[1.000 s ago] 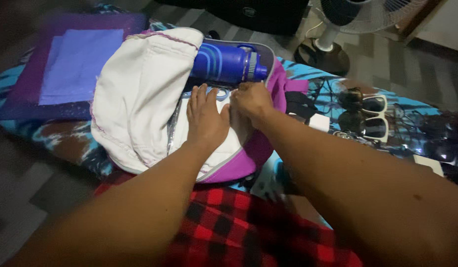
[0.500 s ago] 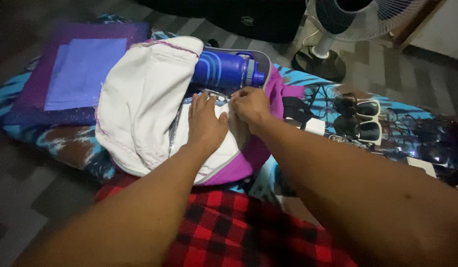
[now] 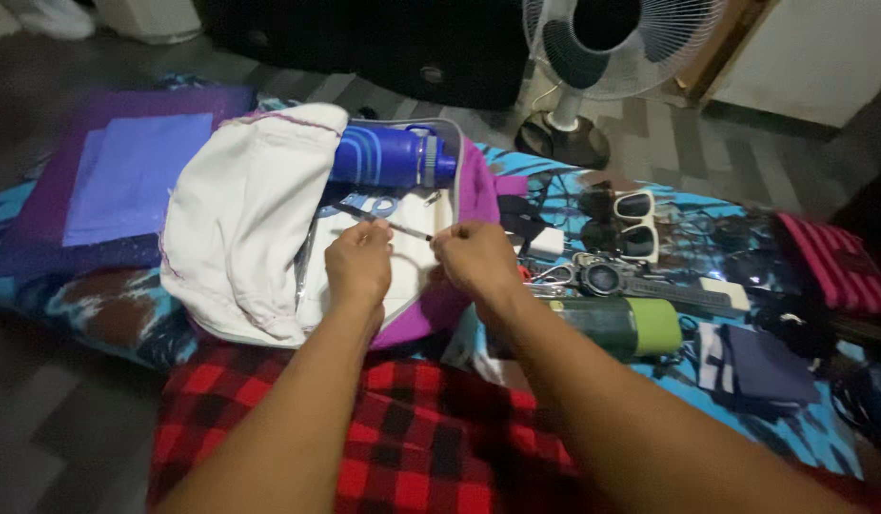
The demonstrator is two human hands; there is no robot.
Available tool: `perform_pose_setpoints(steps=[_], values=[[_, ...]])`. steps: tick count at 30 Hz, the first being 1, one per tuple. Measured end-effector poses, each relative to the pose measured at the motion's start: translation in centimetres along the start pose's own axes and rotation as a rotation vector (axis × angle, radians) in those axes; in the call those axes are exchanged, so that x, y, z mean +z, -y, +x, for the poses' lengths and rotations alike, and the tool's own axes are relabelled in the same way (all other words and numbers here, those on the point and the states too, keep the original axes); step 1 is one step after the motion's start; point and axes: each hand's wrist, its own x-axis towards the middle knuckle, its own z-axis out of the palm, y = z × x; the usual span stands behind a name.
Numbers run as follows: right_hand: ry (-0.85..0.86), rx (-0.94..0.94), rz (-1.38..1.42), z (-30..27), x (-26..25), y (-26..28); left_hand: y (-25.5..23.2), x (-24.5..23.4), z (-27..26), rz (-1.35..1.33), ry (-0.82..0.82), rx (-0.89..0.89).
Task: The person unpacks a purple backpack placed on a bed, removing items one by one and placing them on the bed surface. Items include a water bottle, a small mirror, a phone, a notebook, and several small accessories. The person then closes the backpack and begins to open a separate purple folder.
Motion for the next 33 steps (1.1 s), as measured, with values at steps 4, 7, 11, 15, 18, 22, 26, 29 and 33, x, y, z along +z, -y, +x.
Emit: perform_pose_setpoints(steps=[4,7,11,15,18,22,26,29,33], values=[[-0.044,-0.017,-0.192,-2.2,-1.5,-0.1,-1.1,0.0,-1.1,-0.221,0.104,-0.239],[0.002,-0.034,-0.13,-4.0,-2.7,-0.8,-1.2,0.5,-2.1,-0.358,0.204,-0.279],[0.0,-0.03,-0.054,-6.7,-4.5,-1.7,-1.2,2.5,-2.9,-0.322,0.312,-0.229],[-0.003,-0.02,0.044,-8.3,-6.6,-2.0,-1.3,5.5,-3.3,-0.137,0.44,-0.136],[-0.057,0.084,0.047,-8.7,-8.6,-2.2,-1.7,8.1,-3.7,0.11,0.538,0.05],[-0.103,0.069,0.157,-8.3,-10.9,-3.2,-2.9,11.1,-4.3,0.435,0.633,0.353],[-0.168,-0.002,0.065,-6.5,-13.7,-4.4,-3.5,13.1,-6.2,0.795,0.675,0.39],[-0.28,-0.107,-0.14,-5.7,-15.7,-5.2,-3.4,13.9,-7.4,0.924,0.689,0.445],[-0.344,-0.053,-0.326,-5.2,-17.9,-5.7,-2.9,15.1,-8.0,1.069,0.69,0.364]])
